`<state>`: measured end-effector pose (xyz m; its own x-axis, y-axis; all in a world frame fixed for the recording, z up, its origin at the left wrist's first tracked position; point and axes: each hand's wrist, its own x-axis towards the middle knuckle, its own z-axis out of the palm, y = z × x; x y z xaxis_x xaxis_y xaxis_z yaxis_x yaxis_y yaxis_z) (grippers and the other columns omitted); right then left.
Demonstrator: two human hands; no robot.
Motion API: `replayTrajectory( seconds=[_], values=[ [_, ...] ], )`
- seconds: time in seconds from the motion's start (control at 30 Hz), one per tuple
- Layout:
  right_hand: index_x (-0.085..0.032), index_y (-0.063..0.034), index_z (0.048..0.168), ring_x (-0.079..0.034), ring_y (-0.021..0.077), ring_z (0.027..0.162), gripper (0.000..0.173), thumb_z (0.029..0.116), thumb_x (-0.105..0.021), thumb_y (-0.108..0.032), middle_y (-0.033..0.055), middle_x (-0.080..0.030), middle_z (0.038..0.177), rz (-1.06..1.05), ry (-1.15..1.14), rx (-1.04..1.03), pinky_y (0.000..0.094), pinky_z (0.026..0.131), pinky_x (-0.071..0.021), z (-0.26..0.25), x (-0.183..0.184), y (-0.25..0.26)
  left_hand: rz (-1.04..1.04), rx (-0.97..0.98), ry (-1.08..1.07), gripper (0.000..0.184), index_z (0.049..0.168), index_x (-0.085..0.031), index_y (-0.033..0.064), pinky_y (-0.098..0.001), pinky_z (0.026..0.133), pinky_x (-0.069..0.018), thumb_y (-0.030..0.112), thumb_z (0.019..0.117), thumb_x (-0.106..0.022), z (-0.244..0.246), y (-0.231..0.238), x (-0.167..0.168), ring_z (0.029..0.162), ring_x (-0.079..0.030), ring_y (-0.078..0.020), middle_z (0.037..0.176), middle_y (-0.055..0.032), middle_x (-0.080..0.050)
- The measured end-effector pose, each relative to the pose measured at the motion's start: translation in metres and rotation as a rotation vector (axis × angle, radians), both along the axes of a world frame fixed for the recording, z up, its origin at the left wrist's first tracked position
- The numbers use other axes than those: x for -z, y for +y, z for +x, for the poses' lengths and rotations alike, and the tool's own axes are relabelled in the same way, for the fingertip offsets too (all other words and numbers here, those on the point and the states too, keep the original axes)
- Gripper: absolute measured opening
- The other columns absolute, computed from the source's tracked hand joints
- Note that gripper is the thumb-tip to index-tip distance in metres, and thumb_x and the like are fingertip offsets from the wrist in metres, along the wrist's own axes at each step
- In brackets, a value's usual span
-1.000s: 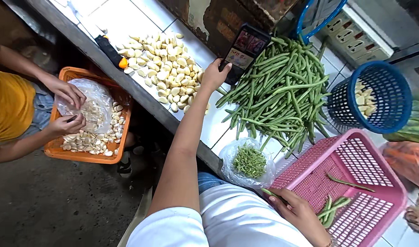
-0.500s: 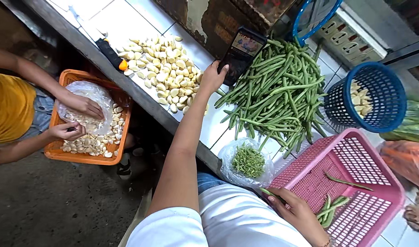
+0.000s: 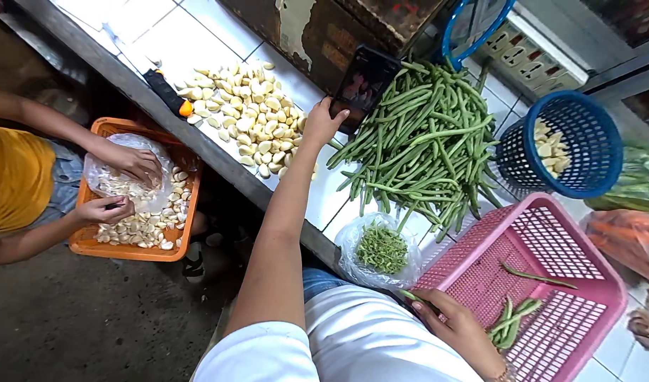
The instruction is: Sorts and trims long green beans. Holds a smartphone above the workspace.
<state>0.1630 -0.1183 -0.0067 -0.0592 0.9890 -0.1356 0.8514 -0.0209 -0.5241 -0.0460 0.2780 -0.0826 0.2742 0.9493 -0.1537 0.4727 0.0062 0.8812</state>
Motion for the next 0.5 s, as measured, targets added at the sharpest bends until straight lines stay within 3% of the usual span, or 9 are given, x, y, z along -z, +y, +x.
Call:
replayTrajectory(
  seconds=[0.5],
  values=[
    [-0.076,0.0036,0.105,-0.068,0.0214,0.079,0.036,0.0968,-0.053,-0.023,0.0168,-0.072,0.090,-0.006,-0.011,-0.014,0.0292,0.075,-0.0553,0.0001,-0.0002,0.0006,0.004,0.011,0.001,0.066,0.148,-0.044,-0.0062,-0.0505,0.115,-0.0375,0.035,0.1008,-0.065,-0.0013,-0.0003,0.0028,0.137,-0.050,-0.0384,0.147,-0.0282,-0.050]
  ],
)
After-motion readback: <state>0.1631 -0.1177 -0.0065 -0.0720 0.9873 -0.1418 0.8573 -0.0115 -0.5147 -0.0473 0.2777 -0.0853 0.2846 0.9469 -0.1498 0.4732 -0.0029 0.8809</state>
